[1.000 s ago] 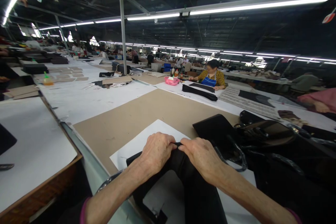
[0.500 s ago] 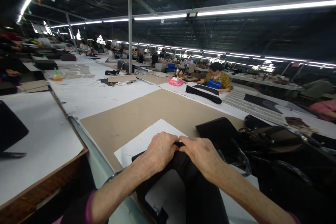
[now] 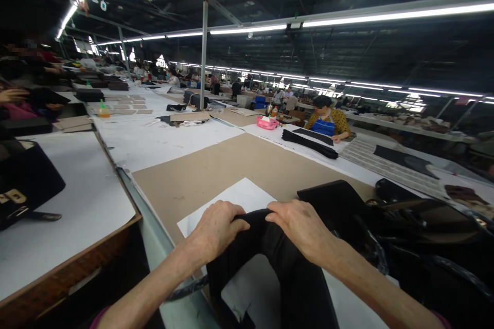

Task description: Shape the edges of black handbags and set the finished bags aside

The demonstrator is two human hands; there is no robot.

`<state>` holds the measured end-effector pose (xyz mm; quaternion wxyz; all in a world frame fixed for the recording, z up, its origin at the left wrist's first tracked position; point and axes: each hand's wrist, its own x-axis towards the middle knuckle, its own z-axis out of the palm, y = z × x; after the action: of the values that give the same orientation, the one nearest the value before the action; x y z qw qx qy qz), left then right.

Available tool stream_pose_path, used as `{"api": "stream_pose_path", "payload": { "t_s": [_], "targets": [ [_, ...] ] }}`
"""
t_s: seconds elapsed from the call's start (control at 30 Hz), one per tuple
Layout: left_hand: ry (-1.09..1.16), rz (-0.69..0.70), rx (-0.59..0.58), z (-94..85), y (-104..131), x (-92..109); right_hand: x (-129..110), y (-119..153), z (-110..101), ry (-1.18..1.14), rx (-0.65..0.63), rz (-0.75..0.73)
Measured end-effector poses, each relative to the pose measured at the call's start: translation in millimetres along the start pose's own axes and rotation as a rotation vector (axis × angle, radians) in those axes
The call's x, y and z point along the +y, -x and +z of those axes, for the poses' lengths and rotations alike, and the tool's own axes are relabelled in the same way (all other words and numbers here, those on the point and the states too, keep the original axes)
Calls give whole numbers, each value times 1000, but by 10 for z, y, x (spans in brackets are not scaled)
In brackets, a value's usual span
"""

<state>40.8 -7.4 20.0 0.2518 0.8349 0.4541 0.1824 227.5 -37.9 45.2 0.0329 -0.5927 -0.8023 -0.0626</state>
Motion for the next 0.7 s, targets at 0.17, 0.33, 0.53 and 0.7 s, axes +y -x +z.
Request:
{"api": "stream_pose_path", "payload": {
  "t_s": [0.17, 0.33, 0.53, 0.7],
  "targets": [
    [-56, 11, 16, 22, -36, -4, -3, -112, 76, -42, -26, -72],
    [-183, -8, 103, 119, -88, -8, 14, -140, 122, -33, -25, -76],
    [28, 17, -28, -102, -14, -118, 35, -90, 133, -83, 9, -105],
    [85, -11, 57, -239, 313, -298, 42, -85, 135, -119, -11, -114]
  ]
}}
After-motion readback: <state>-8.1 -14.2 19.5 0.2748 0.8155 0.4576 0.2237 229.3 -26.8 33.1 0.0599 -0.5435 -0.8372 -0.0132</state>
